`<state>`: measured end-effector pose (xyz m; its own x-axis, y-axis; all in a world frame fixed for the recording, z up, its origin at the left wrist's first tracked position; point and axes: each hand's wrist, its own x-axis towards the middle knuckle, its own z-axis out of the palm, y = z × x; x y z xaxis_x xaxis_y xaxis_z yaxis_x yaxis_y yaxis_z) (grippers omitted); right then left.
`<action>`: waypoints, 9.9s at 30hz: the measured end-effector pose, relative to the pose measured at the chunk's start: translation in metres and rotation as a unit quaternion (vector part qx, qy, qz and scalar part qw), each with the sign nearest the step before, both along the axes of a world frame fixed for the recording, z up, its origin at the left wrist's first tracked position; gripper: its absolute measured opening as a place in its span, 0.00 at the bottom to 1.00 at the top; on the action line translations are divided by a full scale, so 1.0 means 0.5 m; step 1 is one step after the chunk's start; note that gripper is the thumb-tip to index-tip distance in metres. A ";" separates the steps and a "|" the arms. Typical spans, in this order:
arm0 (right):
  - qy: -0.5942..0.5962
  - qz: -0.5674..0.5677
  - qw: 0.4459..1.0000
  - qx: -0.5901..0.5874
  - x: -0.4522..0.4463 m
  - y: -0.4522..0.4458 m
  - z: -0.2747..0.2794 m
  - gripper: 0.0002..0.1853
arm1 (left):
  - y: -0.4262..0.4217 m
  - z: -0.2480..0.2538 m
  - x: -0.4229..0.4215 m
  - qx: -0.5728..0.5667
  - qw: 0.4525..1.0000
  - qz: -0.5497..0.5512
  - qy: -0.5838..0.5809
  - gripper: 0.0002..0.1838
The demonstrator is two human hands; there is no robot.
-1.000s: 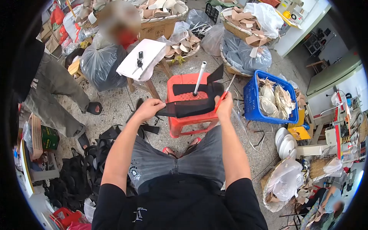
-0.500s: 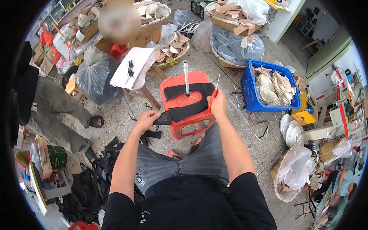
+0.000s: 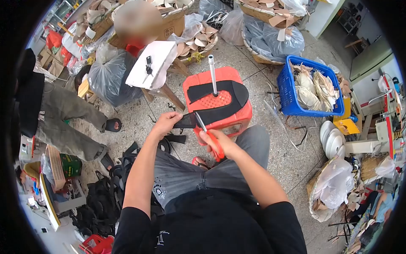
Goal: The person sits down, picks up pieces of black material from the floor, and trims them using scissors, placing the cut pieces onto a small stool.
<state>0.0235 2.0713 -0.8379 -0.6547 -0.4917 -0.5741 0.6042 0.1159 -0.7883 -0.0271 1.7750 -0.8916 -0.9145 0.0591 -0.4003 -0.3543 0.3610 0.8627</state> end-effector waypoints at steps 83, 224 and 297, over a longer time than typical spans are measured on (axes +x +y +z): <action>0.447 -0.239 0.732 0.455 -0.236 0.126 -0.091 0.23 | -0.001 0.118 0.058 -0.118 0.988 -0.098 -0.024 0.17; 0.121 -0.088 0.944 -0.294 0.059 -0.288 0.151 0.24 | -0.078 0.476 0.115 0.224 0.944 -0.096 0.221 0.17; 0.001 -0.008 1.000 -0.025 -0.001 -0.054 0.011 0.27 | -0.005 0.062 0.011 0.067 0.996 0.026 -0.058 0.12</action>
